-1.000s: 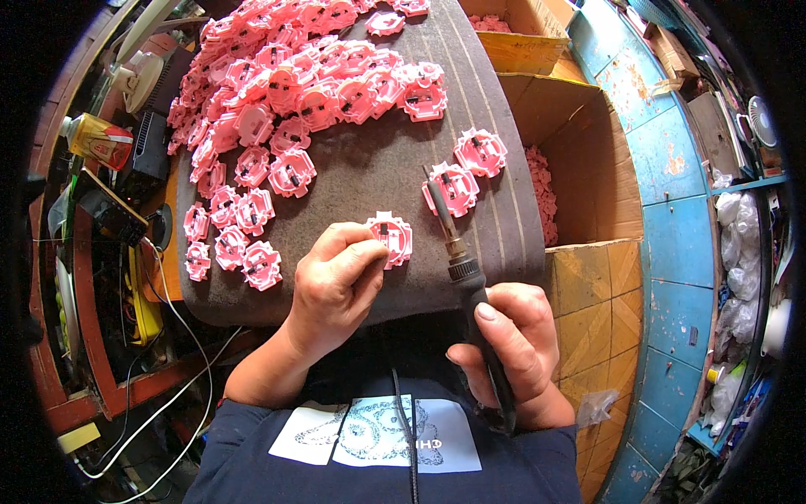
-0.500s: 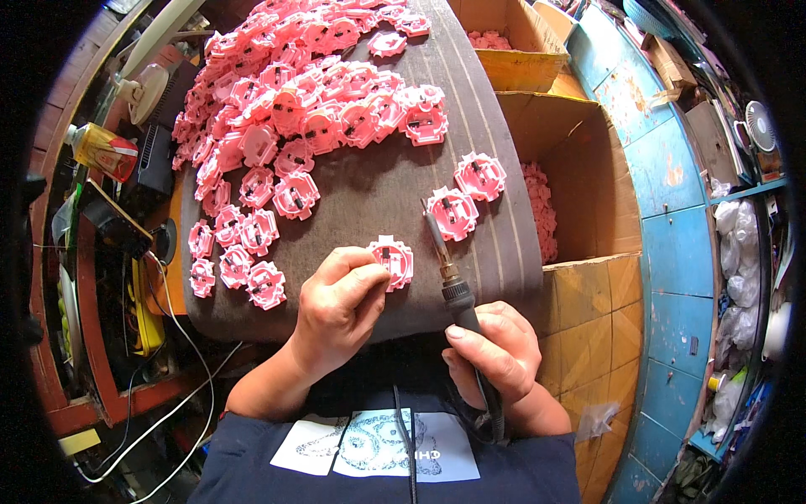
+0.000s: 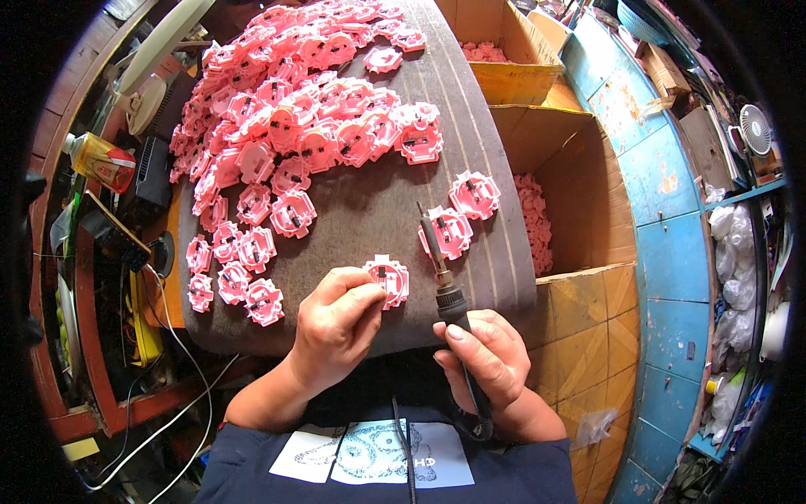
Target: The person uses a soldering iron to apply heat to small pink plastic components on a workbench, handling them one at a time and placing finished units aside. The hands remain in view throughout, manipulating the parts and tool with steady motion.
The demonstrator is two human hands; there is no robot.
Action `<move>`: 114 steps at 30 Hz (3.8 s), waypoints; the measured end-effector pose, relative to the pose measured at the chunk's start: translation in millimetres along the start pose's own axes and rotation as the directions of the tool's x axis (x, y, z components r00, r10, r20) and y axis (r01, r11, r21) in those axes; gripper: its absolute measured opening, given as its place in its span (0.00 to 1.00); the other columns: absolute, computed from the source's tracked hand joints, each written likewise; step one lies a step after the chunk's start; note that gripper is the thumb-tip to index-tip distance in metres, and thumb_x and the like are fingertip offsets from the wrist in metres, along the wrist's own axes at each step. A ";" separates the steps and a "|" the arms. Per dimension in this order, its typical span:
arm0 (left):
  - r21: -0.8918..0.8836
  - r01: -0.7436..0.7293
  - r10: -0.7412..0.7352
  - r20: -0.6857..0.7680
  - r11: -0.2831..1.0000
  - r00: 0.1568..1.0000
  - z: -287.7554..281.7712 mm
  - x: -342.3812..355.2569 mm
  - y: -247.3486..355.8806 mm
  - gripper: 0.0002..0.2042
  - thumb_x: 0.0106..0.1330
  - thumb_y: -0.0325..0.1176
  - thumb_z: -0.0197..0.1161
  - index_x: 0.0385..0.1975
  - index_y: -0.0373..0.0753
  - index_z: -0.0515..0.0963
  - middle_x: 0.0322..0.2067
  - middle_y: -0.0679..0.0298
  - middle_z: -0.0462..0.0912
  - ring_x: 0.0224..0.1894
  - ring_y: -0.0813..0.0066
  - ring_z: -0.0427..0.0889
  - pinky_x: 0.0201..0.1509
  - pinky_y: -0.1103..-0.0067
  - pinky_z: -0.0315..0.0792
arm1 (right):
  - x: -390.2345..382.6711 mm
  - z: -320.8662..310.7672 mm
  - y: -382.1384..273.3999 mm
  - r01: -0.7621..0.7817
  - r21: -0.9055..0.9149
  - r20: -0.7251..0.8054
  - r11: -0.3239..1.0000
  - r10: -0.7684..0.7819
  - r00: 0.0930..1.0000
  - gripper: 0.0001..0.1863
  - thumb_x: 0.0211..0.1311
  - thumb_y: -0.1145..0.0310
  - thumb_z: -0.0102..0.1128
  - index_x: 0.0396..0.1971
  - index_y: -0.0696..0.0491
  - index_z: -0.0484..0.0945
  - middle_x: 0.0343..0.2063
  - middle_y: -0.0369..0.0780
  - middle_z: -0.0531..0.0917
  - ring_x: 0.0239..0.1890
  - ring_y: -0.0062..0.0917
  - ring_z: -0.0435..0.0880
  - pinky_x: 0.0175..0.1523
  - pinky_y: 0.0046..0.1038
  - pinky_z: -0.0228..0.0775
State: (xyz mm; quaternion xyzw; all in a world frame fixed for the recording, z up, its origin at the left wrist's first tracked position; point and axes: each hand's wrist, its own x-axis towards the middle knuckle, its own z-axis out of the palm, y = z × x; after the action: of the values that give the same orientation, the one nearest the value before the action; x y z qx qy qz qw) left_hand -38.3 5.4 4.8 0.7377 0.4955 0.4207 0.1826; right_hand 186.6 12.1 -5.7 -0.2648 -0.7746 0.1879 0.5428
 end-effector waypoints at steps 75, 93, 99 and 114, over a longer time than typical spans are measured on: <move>0.038 -0.073 0.073 0.002 0.997 0.997 -40.7 -26.1 -17.1 0.20 0.54 0.14 0.67 0.49 0.31 0.81 0.48 0.50 0.80 0.49 0.49 0.84 0.54 0.63 0.80 | 23.5 75.2 3.1 0.034 -0.070 0.208 0.997 -0.019 0.978 0.41 0.42 0.82 0.69 0.64 0.56 0.74 0.36 0.44 0.83 0.33 0.43 0.81 0.44 0.42 0.72; -0.078 0.033 -0.039 -0.082 0.996 0.996 -34.1 -20.6 -19.2 0.11 0.59 0.19 0.73 0.42 0.35 0.86 0.40 0.55 0.84 0.42 0.56 0.86 0.46 0.68 0.81 | 32.5 83.0 -0.4 -0.024 0.002 0.158 1.000 0.023 0.987 0.29 0.57 0.86 0.66 0.60 0.57 0.72 0.41 0.46 0.86 0.36 0.43 0.85 0.46 0.43 0.73; -0.054 0.019 -0.024 -0.093 0.998 0.995 -34.0 -23.6 -20.9 0.11 0.59 0.19 0.72 0.42 0.35 0.86 0.40 0.55 0.84 0.43 0.56 0.87 0.47 0.68 0.81 | 32.6 82.9 2.3 -0.004 -0.038 0.178 0.999 0.011 0.984 0.30 0.55 0.85 0.68 0.59 0.58 0.73 0.42 0.46 0.86 0.37 0.43 0.85 0.46 0.43 0.73; -0.028 0.083 -0.086 -0.156 0.996 0.984 -25.9 -25.5 -17.6 0.11 0.57 0.21 0.73 0.39 0.36 0.85 0.37 0.56 0.83 0.39 0.54 0.85 0.43 0.66 0.81 | 13.3 83.5 4.8 0.131 -0.093 0.120 0.987 -0.119 0.986 0.27 0.53 0.78 0.70 0.56 0.53 0.78 0.47 0.45 0.88 0.44 0.41 0.86 0.49 0.41 0.74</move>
State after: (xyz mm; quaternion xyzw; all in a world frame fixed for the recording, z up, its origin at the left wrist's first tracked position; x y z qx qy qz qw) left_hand -73.2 -13.1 -3.5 0.6787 0.5346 0.4745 0.1685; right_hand 105.5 23.8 -27.0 -0.2315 -0.8279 0.1288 0.4943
